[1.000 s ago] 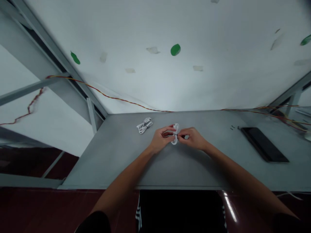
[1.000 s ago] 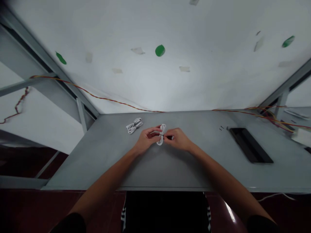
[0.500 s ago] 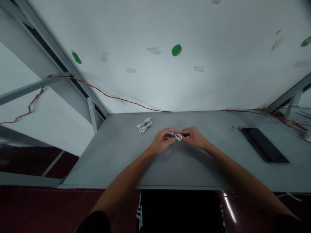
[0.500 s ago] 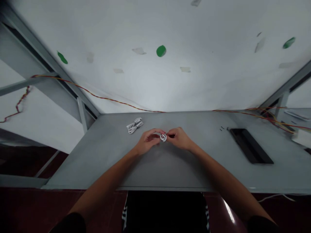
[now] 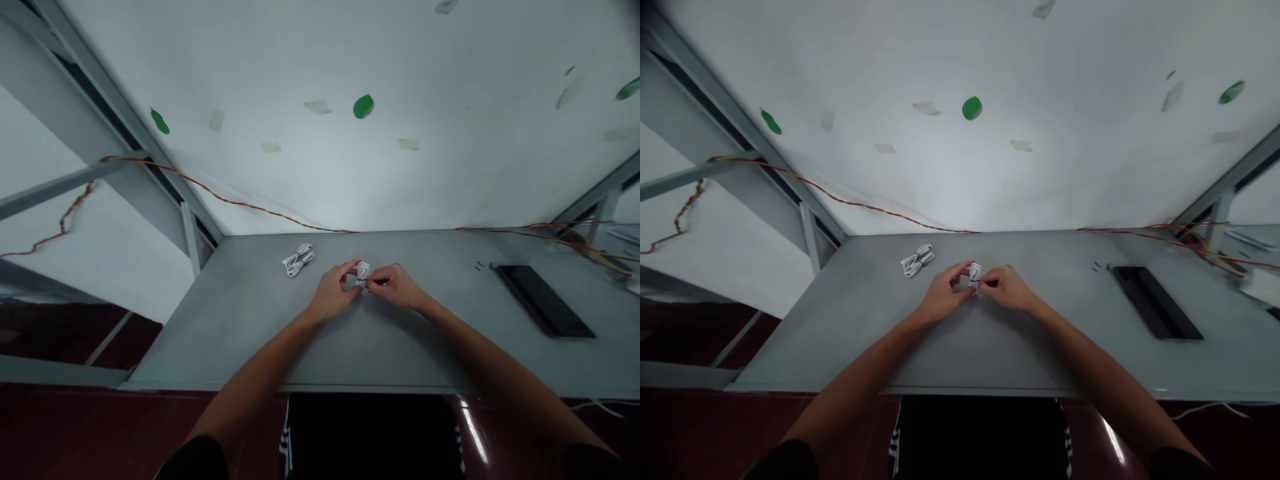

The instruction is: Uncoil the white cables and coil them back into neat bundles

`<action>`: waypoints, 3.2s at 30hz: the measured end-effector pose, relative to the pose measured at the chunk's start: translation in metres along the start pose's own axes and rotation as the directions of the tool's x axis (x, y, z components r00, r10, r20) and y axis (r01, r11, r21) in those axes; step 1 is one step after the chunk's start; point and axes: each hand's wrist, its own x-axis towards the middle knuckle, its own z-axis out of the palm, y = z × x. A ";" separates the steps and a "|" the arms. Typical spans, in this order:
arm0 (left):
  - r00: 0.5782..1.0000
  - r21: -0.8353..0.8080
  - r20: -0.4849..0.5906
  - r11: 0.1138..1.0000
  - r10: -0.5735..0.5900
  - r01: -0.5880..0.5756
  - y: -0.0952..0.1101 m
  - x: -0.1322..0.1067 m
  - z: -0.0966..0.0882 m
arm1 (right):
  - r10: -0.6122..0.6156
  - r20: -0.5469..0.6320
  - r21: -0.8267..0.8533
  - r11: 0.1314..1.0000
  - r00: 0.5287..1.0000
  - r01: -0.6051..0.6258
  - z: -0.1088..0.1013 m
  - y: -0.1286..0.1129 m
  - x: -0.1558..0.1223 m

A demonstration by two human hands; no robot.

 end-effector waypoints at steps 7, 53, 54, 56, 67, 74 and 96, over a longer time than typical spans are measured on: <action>0.988 -0.332 0.142 0.938 -0.056 0.101 0.006 -0.002 -0.002 | 0.006 -0.029 -0.009 1.000 1.000 -0.006 -0.001 0.001 0.001; 0.945 0.835 0.271 0.532 -0.182 -0.137 -0.018 0.024 0.009 | 0.306 -0.048 -0.756 0.611 0.951 -0.234 0.012 0.034 0.006; 0.948 0.834 0.267 0.534 -0.175 -0.137 -0.018 0.026 0.009 | 0.300 -0.052 -0.753 0.615 0.952 -0.235 0.012 0.034 0.006; 0.955 0.831 0.256 0.538 -0.150 -0.138 -0.020 0.028 0.010 | 0.286 -0.062 -0.748 0.621 0.956 -0.234 0.013 0.034 0.006; 0.962 0.817 0.249 0.557 -0.115 -0.145 -0.023 0.027 0.010 | 0.267 -0.067 -0.746 0.627 0.961 -0.226 0.013 0.041 0.005; 0.957 0.812 0.260 0.566 -0.128 -0.145 -0.021 0.026 0.010 | 0.288 -0.049 -0.742 0.630 0.956 -0.228 0.013 0.041 0.006; 0.959 0.807 0.256 0.572 -0.118 -0.145 -0.021 0.026 0.009 | 0.271 -0.059 -0.746 0.627 0.961 -0.223 0.013 0.042 0.006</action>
